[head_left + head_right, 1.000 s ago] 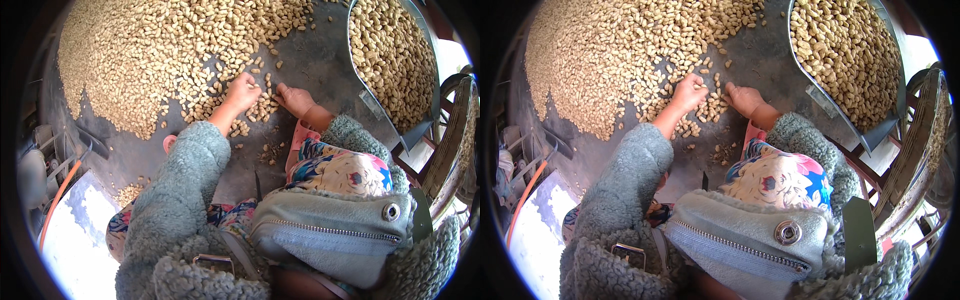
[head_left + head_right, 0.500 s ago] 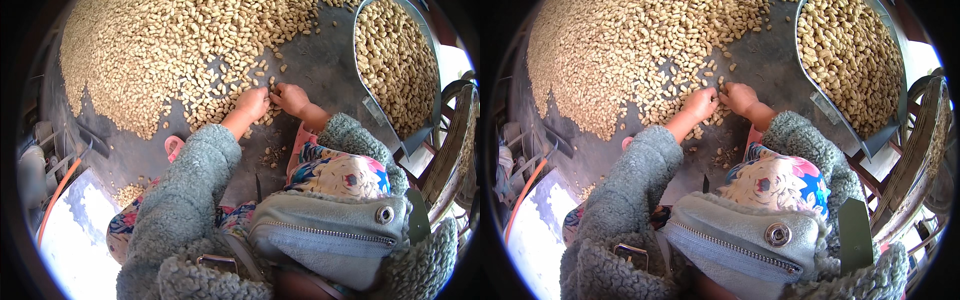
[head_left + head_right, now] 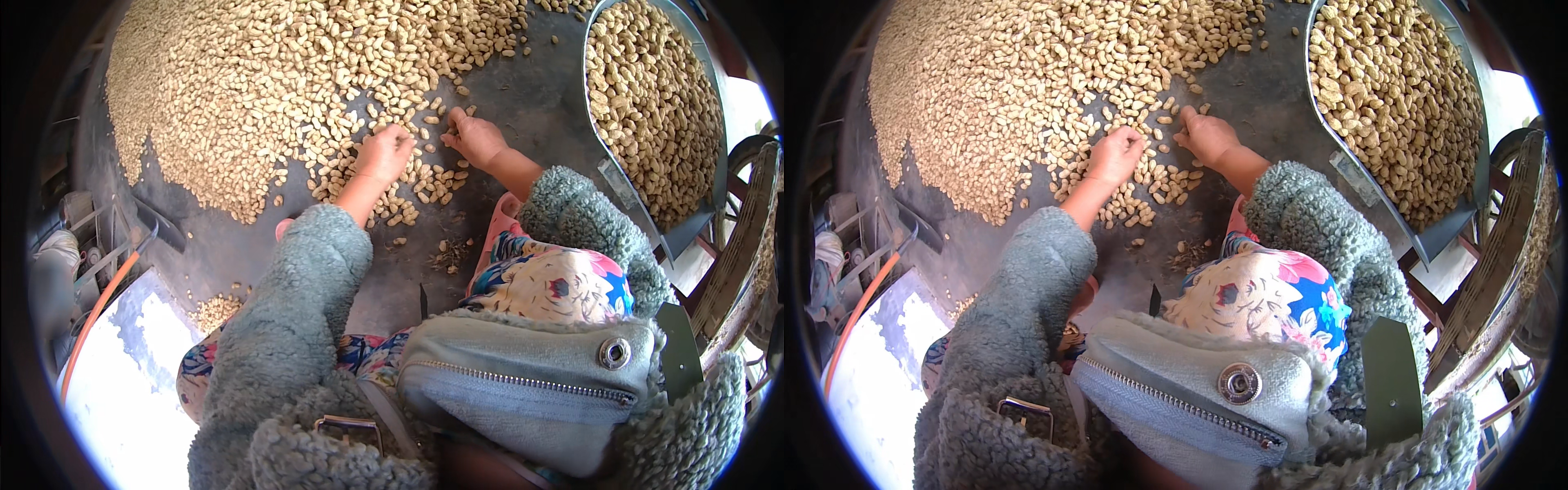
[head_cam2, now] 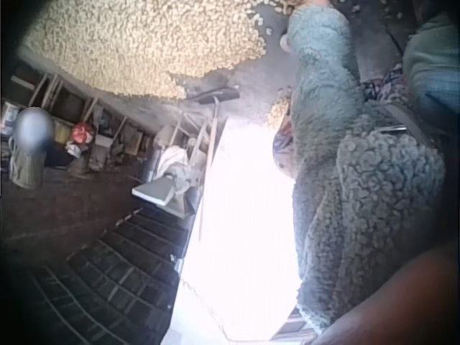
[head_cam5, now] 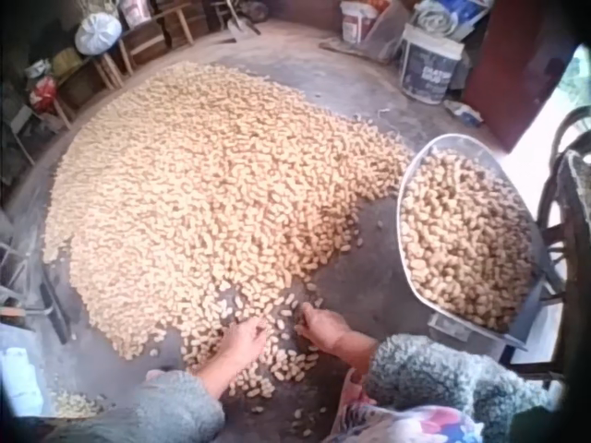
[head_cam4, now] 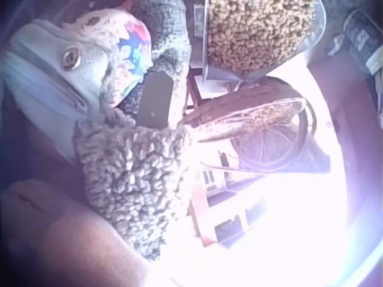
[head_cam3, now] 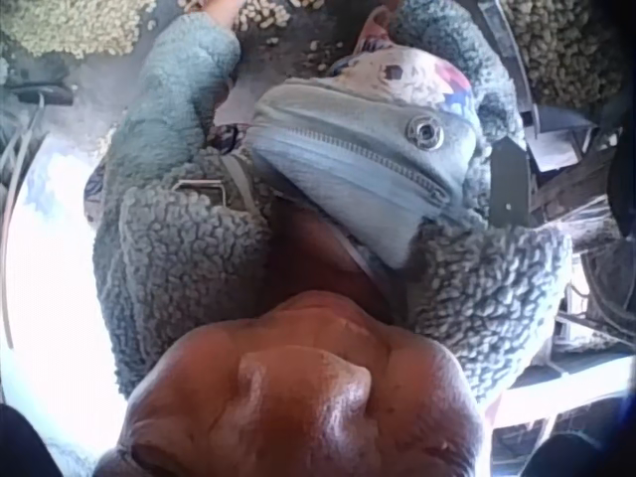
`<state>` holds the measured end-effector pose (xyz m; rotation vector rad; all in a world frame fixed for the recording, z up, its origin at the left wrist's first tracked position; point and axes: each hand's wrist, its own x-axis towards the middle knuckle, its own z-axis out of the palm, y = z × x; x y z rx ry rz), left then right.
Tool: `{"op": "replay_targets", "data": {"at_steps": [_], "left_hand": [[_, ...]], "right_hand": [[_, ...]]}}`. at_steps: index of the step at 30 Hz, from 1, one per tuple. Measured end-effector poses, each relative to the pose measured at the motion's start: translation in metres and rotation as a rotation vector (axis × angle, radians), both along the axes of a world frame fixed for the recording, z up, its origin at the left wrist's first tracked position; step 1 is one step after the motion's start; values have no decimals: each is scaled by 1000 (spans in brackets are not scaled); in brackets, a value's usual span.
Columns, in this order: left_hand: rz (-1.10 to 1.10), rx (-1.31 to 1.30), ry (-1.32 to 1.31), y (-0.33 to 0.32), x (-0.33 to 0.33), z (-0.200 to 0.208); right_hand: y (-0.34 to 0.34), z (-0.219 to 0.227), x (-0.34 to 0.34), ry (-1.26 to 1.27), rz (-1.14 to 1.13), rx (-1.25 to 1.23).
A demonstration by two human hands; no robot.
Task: The person sits on the floor and sorts peanuts by hand, picking individual nuts from a large pile and placing them into a metal bowl. The person repeatedly gathers peanuts from the floor and transfers them into the bowl.
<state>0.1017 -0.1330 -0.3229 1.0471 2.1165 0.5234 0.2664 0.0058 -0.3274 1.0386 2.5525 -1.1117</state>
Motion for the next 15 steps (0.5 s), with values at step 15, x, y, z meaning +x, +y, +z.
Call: {"op": "replay_targets", "data": {"at_steps": [15], "left_hand": [[459,65,-1225,0,-25,7]], "right_hand": [[-18,10,51,47,-55,-303]]}}
